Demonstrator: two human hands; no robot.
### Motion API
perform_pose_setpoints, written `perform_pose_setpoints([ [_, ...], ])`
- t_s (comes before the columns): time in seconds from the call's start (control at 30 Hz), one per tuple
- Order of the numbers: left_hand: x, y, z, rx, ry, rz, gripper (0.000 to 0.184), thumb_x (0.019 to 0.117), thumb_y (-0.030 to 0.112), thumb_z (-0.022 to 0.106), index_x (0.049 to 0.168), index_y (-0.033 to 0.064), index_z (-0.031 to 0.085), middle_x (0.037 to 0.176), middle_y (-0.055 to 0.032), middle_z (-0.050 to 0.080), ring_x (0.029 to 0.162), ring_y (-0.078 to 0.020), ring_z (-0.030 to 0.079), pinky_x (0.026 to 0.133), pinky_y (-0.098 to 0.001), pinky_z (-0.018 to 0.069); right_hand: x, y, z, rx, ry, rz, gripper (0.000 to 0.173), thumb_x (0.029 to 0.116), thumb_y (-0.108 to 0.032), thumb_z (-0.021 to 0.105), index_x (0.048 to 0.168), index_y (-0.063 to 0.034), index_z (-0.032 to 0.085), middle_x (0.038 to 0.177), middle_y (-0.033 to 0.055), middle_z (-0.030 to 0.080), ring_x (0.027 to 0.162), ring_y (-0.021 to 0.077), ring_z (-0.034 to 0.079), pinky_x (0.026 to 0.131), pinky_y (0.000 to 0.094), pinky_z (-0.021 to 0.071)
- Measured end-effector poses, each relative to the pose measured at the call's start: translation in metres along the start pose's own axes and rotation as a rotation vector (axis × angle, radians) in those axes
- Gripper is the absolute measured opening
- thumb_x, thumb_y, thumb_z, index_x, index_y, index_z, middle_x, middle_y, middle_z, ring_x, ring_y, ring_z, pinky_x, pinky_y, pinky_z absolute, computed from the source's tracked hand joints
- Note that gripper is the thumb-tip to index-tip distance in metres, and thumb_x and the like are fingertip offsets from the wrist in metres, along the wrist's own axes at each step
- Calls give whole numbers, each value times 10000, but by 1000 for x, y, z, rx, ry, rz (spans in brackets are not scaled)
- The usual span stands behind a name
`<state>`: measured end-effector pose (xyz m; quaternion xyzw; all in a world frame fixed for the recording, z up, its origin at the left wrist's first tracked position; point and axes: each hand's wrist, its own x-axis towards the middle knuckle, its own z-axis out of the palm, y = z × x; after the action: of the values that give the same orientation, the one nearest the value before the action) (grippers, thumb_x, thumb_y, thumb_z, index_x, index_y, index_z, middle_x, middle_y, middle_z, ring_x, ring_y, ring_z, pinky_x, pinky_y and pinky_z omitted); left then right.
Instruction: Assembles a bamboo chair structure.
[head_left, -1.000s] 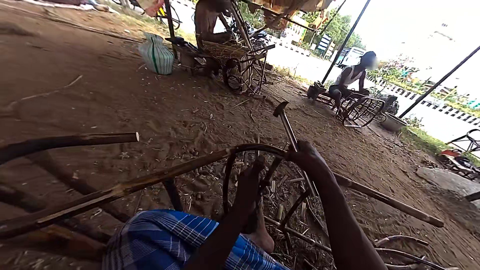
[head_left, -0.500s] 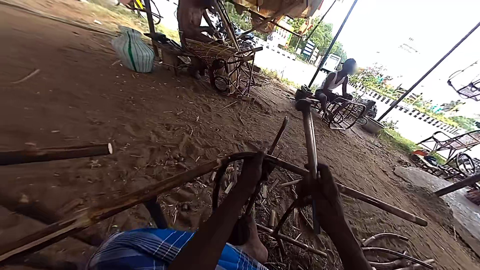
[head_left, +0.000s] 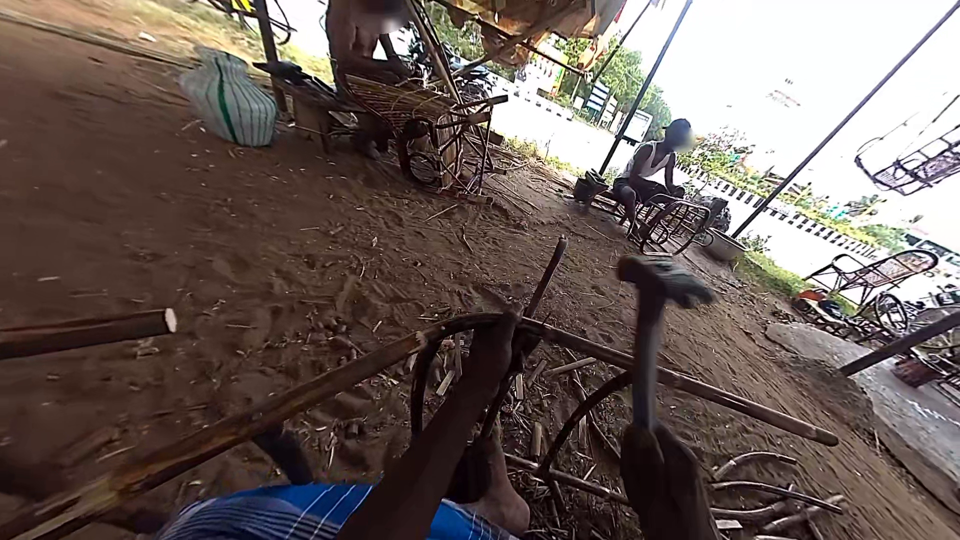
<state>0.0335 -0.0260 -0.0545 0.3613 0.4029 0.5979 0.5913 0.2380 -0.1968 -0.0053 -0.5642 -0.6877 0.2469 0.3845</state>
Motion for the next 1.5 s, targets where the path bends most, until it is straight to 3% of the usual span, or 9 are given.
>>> perform_pose_setpoints([
  [0.1, -2, 2, 2, 31, -16, -8, 501, 1045, 550, 505, 906, 91, 649, 536, -56, 484, 354, -130, 394, 331, -277, 370, 8, -7, -12, 62, -122, 288, 539, 1045, -592, 339, 859, -152, 586, 596, -30, 458, 454, 113, 430, 422, 309, 398],
  [0.27, 0, -2, 0, 54, -11, -29, 490, 1050, 529, 511, 928, 76, 653, 544, -67, 514, 361, -143, 432, 344, -284, 402, -5, -27, -12, 102, 142, -256, 534, 1066, -611, 319, 912, -154, 548, 593, -62, 409, 437, 49, 382, 375, 255, 361],
  [0.43, -2, 0, -2, 29, -50, 12, 473, 1053, 533, 502, 1016, 92, 670, 564, -66, 519, 369, -134, 436, 347, -276, 406, 3, -11, -27, -48, -95, 256, 539, 1044, -589, 367, 882, -138, 614, 591, -27, 470, 460, 127, 448, 431, 346, 415],
  [0.6, -4, -5, 0, 68, -29, -4, 510, 1037, 575, 505, 932, 99, 655, 545, -58, 504, 358, -140, 420, 340, -290, 401, -8, -28, -16, 159, 212, -273, 503, 1050, -627, 358, 903, -188, 554, 602, -87, 423, 445, 29, 391, 375, 236, 369],
  [0.73, -4, -1, 0, 37, -12, 30, 465, 1046, 515, 533, 967, 82, 683, 605, -70, 561, 383, -137, 444, 352, -284, 405, 3, -1, -19, -76, -116, 285, 540, 1043, -589, 360, 840, -150, 601, 577, -22, 464, 458, 129, 450, 435, 349, 411],
  [0.93, -3, 0, 1, 43, -21, 19, 484, 1041, 538, 529, 925, 85, 655, 572, -61, 526, 376, -141, 436, 358, -289, 414, -5, -33, -18, 197, 200, -301, 491, 1049, -623, 374, 875, -206, 568, 604, -97, 444, 457, 16, 408, 396, 224, 380],
  [1.07, -5, -1, 2, 59, -6, 23, 484, 1044, 526, 531, 949, 74, 674, 586, -66, 535, 385, -146, 437, 366, -296, 413, -2, -7, -15, -75, -141, 309, 543, 1054, -562, 334, 803, -153, 588, 573, -30, 463, 463, 119, 449, 446, 338, 406],
  [1.27, -3, -1, 2, 82, -1, 60, 489, 1045, 534, 524, 932, 78, 661, 582, -66, 533, 388, -152, 446, 372, -305, 426, -10, -43, -16, 303, 182, -326, 499, 1019, -672, 389, 854, -234, 563, 603, -112, 443, 463, 2, 402, 406, 205, 361],
  [1.5, 2, 2, 0, 11, 12, 54, 446, 1041, 501, 556, 937, 78, 653, 572, -61, 520, 373, -138, 433, 354, -289, 411, -7, -32, -24, 300, -65, 224, 523, 1069, -559, 365, 790, -159, 552, 539, -58, 425, 389, 63, 381, 346, 253, 360],
])
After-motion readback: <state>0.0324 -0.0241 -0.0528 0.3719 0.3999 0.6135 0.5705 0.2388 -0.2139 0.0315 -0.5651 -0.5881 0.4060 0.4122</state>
